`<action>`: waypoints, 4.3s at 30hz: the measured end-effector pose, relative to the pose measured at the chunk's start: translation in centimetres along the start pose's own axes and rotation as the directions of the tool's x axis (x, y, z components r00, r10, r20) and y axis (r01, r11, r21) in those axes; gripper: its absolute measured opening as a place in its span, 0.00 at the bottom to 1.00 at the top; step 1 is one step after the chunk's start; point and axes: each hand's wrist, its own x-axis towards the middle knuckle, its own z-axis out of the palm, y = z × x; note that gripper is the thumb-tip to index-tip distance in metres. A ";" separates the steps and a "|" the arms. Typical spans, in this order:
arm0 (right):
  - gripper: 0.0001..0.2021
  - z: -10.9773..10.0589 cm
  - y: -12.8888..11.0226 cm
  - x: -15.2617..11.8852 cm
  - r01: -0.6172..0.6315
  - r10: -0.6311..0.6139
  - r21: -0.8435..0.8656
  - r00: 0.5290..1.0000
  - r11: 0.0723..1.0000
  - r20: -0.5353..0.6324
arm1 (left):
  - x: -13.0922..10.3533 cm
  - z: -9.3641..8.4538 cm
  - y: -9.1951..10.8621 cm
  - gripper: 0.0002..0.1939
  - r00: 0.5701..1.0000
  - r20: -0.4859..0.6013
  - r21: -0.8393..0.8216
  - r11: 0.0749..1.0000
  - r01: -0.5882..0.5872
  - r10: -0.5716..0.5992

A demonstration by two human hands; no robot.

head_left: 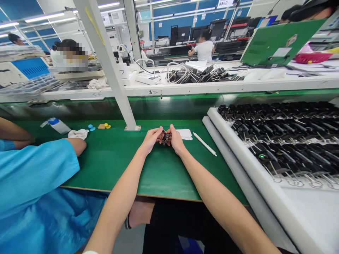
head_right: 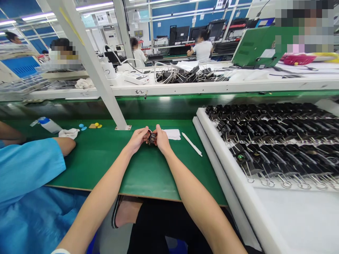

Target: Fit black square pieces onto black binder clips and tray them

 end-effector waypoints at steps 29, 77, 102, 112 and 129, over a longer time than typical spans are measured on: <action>0.33 -0.4 -0.3 -0.4 0.162 -0.207 -0.226 0.960 0.961 -0.191 | 0.5 -0.2 -0.9 0.23 0.993 -0.033 0.154 0.983 -0.104 0.110; 0.26 -0.1 -2.1 -0.5 -0.185 0.187 0.539 0.981 0.822 0.052 | 0.3 0.0 -1.4 0.21 0.909 0.056 0.571 0.734 -0.368 0.412; 0.26 -0.8 0.2 0.3 0.117 -0.083 0.089 0.945 0.989 -0.315 | -0.2 1.3 -1.1 0.10 0.866 -0.014 0.499 0.754 -0.426 0.499; 0.23 -0.7 -0.3 -0.3 0.120 -0.123 -0.026 0.957 0.992 -0.263 | -0.1 0.9 -1.0 0.10 0.898 -0.012 0.449 0.805 -0.388 0.440; 0.31 -0.7 -0.9 -1.0 0.142 -0.135 0.020 0.967 0.990 -0.217 | 0.0 1.0 -0.8 0.19 0.963 0.070 0.217 0.938 -0.270 0.261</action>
